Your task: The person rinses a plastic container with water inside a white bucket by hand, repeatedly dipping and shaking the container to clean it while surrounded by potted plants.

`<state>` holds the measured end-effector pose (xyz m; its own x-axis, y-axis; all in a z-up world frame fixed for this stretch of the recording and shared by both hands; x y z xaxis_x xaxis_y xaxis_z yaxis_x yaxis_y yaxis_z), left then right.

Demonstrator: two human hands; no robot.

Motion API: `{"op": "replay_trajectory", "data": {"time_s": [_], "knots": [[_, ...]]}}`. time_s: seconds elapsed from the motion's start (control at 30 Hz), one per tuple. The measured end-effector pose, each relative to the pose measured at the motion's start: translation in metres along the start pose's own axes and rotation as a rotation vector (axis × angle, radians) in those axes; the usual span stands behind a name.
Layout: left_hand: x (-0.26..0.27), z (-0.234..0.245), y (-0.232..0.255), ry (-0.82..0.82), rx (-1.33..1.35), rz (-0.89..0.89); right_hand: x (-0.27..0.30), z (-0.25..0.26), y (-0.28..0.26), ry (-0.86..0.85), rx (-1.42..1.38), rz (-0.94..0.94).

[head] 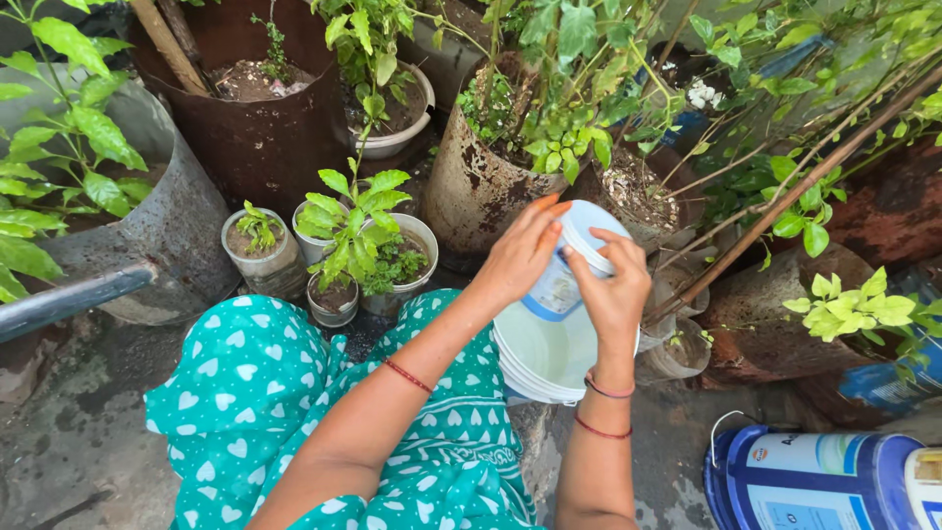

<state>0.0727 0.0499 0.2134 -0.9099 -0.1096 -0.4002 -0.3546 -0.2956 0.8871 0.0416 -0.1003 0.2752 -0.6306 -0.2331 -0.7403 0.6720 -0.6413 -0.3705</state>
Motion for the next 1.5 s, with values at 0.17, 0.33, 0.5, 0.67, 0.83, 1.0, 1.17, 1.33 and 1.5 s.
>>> {"op": "replay_trajectory", "data": {"time_s": [0.17, 0.33, 0.5, 0.67, 0.83, 1.0, 1.17, 1.33, 1.5], "knots": [[0.014, 0.017, 0.074, -0.007, 0.081, -0.191, -0.005, 0.045, -0.044, 0.134, 0.027, 0.074], [0.032, 0.039, 0.149, -0.026, 0.202, -0.323, -0.001, 0.097, -0.093, 0.339, 0.002, 0.225], [0.054, 0.059, 0.203, -0.033, 0.187, -0.455, 0.006, 0.138, -0.131, 0.486, 0.085, 0.291], [0.041, 0.073, 0.215, 0.023, 0.254, -0.589, -0.001, 0.167, -0.142, 0.739, 0.094, 0.393], [-0.08, 0.035, 0.102, 0.11, 0.207, -0.257, -0.111, 0.018, -0.049, -0.015, 0.09, 0.372], [-0.055, -0.014, -0.036, 0.044, 0.018, -0.043, -0.049, -0.036, 0.011, -0.02, -0.008, 0.233], [0.001, -0.049, -0.074, -0.145, -0.01, 0.095, 0.015, -0.036, 0.033, -0.107, -0.059, -0.035], [-0.002, -0.009, -0.006, -0.09, -0.042, 0.032, 0.004, 0.047, -0.015, 0.106, 0.109, 0.061], [-0.01, 0.063, 0.112, 0.112, 0.107, -0.215, -0.004, 0.174, -0.101, 0.643, 0.238, 0.232]]}}
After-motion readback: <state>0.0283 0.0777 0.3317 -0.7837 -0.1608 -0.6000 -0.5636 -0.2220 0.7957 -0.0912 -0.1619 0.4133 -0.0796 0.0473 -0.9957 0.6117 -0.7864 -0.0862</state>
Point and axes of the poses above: each hand's wrist, its own x-axis away from the middle knuckle, its own z-axis out of the back of the hand, y = z × x, the point moved 10 cm from there along -x, towards the middle knuckle, and after that the axes turned 9 degrees about z, right-handed, at the moved point
